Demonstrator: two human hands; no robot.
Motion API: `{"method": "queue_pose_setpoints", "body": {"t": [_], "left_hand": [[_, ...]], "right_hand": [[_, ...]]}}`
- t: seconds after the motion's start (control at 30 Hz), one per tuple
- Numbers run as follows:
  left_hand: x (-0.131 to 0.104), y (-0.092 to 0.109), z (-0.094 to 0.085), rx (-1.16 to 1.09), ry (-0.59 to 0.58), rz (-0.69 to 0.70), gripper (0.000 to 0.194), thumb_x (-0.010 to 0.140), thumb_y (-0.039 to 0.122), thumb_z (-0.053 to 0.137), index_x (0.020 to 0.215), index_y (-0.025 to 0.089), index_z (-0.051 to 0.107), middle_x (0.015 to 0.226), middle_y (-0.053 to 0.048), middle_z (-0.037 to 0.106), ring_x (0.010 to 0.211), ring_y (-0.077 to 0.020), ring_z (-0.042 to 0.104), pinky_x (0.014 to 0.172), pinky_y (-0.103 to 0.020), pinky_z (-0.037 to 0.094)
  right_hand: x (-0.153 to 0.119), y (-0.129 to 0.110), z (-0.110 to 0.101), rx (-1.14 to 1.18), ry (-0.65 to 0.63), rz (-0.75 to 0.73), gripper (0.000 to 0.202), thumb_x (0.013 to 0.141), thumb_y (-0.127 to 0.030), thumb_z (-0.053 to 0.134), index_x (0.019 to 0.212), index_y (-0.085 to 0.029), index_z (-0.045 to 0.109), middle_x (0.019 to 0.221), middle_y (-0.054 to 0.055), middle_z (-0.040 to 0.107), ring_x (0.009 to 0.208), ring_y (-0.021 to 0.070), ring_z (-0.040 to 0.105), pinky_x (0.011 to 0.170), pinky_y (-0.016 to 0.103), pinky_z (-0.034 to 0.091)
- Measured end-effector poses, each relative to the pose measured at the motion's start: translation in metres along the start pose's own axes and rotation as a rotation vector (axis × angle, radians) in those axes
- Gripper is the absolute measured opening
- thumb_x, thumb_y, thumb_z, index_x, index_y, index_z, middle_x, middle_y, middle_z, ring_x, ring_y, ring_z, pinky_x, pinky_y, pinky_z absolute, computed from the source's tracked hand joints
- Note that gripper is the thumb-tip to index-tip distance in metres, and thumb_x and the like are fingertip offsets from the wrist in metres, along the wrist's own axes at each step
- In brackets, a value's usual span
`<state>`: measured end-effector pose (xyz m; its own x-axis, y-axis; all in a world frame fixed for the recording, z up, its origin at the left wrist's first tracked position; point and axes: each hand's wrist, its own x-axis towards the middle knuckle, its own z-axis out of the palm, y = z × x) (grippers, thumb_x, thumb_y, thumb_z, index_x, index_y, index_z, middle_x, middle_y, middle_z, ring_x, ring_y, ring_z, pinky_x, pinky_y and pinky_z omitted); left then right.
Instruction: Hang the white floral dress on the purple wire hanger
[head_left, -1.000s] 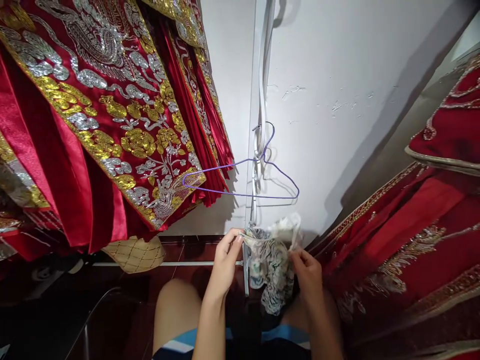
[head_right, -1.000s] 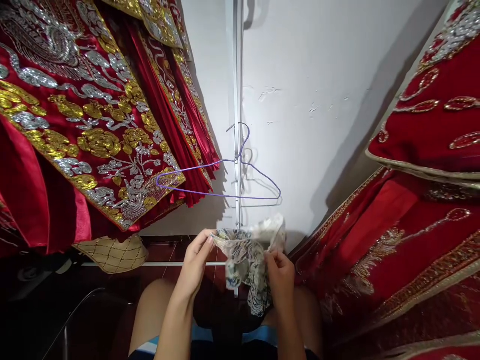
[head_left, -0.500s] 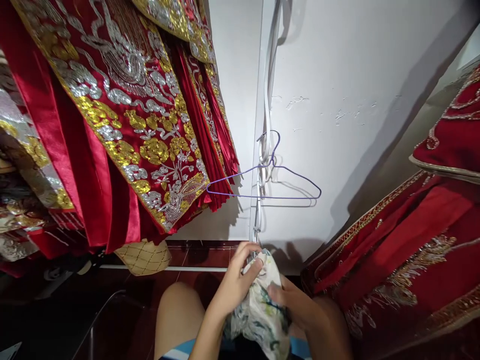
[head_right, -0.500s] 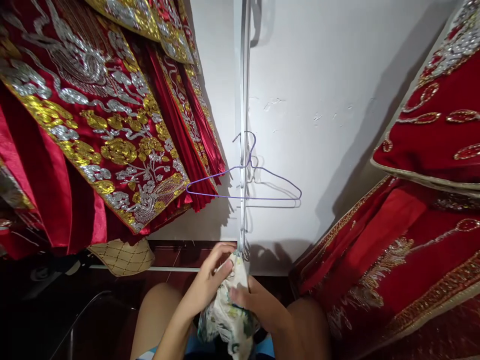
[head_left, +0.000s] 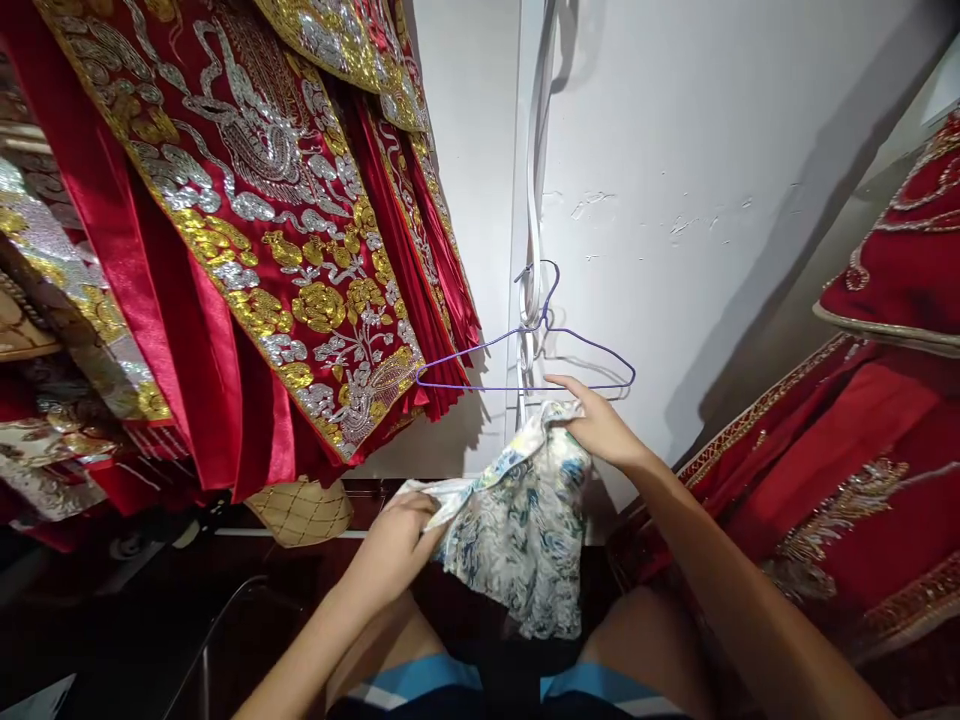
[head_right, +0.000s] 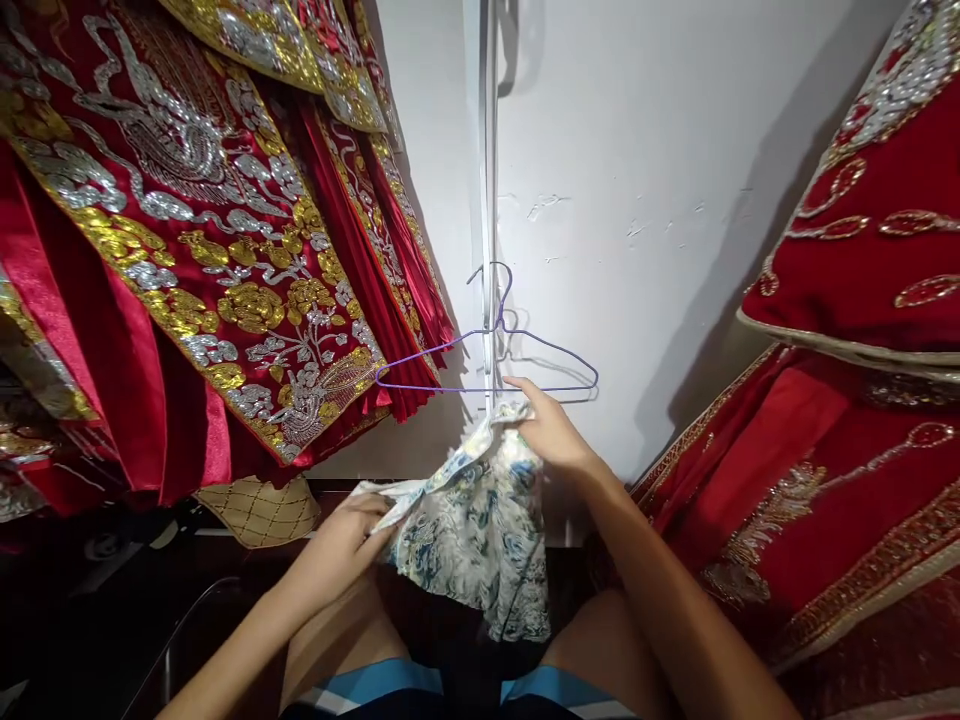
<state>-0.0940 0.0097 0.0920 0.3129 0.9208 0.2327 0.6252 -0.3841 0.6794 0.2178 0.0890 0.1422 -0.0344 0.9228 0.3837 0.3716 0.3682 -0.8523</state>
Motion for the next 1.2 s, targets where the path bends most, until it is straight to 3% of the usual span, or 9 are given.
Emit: {"method": "queue_pose_setpoints", "body": {"t": [0.07,0.2,0.37,0.57,0.73,0.87,1.0,1.1,1.2], "left_hand": [[0.011,0.004,-0.011,0.010,0.131,-0.003,0.034,0.077,0.043,0.072,0.051,0.023,0.061,0.065,-0.009,0.066,0.078,-0.0301,0.061,0.095,-0.041,0.043],[0.024,0.008,-0.022,0.025,0.273,-0.062,0.034,0.070,0.041,0.076,0.048,0.024,0.056,0.063,-0.009,0.063,0.080,-0.0308,0.059,0.105,-0.045,0.037],[0.031,0.022,-0.040,-0.005,0.268,-0.051,0.025,0.070,0.032,0.076,0.052,0.023,0.062,0.104,-0.014,0.071,0.119,-0.0391,0.046,0.116,-0.054,0.023],[0.049,0.057,-0.045,-0.172,0.279,0.134,0.012,0.077,0.033,0.070,0.070,0.023,0.071,0.114,-0.010,0.068,0.119,-0.0350,0.046,0.118,-0.049,0.023],[0.069,0.064,-0.038,0.036,0.110,0.037,0.021,0.085,0.031,0.058,0.068,0.021,0.066,0.084,-0.009,0.070,0.087,-0.0296,0.063,0.095,-0.041,0.044],[0.079,0.053,-0.031,0.025,0.090,-0.052,0.025,0.075,0.022,0.068,0.052,0.023,0.057,0.057,-0.003,0.059,0.058,-0.0231,0.057,0.084,-0.037,0.048],[0.081,0.052,-0.025,-0.192,0.234,-0.111,0.022,0.064,0.008,0.073,0.054,0.022,0.059,0.075,-0.008,0.068,0.092,-0.0335,0.067,0.108,-0.044,0.039],[0.083,0.061,-0.024,-0.333,0.291,-0.045,0.021,0.065,0.003,0.072,0.060,0.021,0.062,0.114,-0.014,0.071,0.136,-0.0371,0.046,0.123,-0.043,0.019],[0.093,0.075,-0.023,-0.472,0.308,0.143,0.021,0.070,0.005,0.072,0.063,0.021,0.061,0.139,-0.009,0.060,0.150,-0.0290,0.028,0.126,-0.039,0.007]], "right_hand": [[0.020,0.012,0.014,0.034,-0.003,-0.016,0.060,0.067,-0.012,0.061,0.126,-0.021,0.068,0.127,0.009,0.069,0.109,0.0246,0.064,0.089,0.032,0.049],[0.028,0.033,0.025,-0.077,0.027,-0.041,0.030,0.075,-0.020,0.059,0.099,-0.018,0.076,0.094,0.007,0.077,0.090,0.0234,0.068,0.081,0.032,0.048],[0.000,0.041,-0.003,-0.233,0.115,-0.038,0.016,0.072,-0.020,0.056,0.077,-0.018,0.071,0.070,0.001,0.070,0.069,0.0186,0.060,0.061,0.025,0.040],[-0.024,0.023,-0.033,-0.211,0.127,-0.006,0.011,0.067,-0.020,0.052,0.068,-0.018,0.063,0.062,-0.001,0.060,0.063,0.0167,0.052,0.057,0.025,0.035],[-0.039,0.014,-0.039,-0.211,0.177,-0.046,0.009,0.064,-0.021,0.055,0.071,-0.020,0.060,0.060,-0.002,0.057,0.062,0.0163,0.050,0.056,0.024,0.036],[-0.044,0.015,-0.038,-0.236,0.055,0.023,0.018,0.063,-0.021,0.062,0.081,-0.021,0.063,0.063,-0.004,0.062,0.063,0.0165,0.052,0.057,0.024,0.036],[-0.046,0.011,-0.032,-0.183,-0.009,0.083,0.010,0.070,-0.021,0.055,0.077,-0.021,0.062,0.063,-0.005,0.060,0.064,0.0150,0.050,0.057,0.023,0.035],[-0.049,0.006,-0.030,-0.147,-0.017,0.077,0.009,0.072,-0.020,0.053,0.075,-0.020,0.062,0.063,-0.005,0.059,0.064,0.0144,0.049,0.057,0.022,0.035],[-0.053,0.004,-0.030,-0.083,-0.093,0.017,0.008,0.073,-0.018,0.053,0.075,-0.020,0.060,0.065,-0.004,0.059,0.065,0.0143,0.050,0.058,0.023,0.037]]}}
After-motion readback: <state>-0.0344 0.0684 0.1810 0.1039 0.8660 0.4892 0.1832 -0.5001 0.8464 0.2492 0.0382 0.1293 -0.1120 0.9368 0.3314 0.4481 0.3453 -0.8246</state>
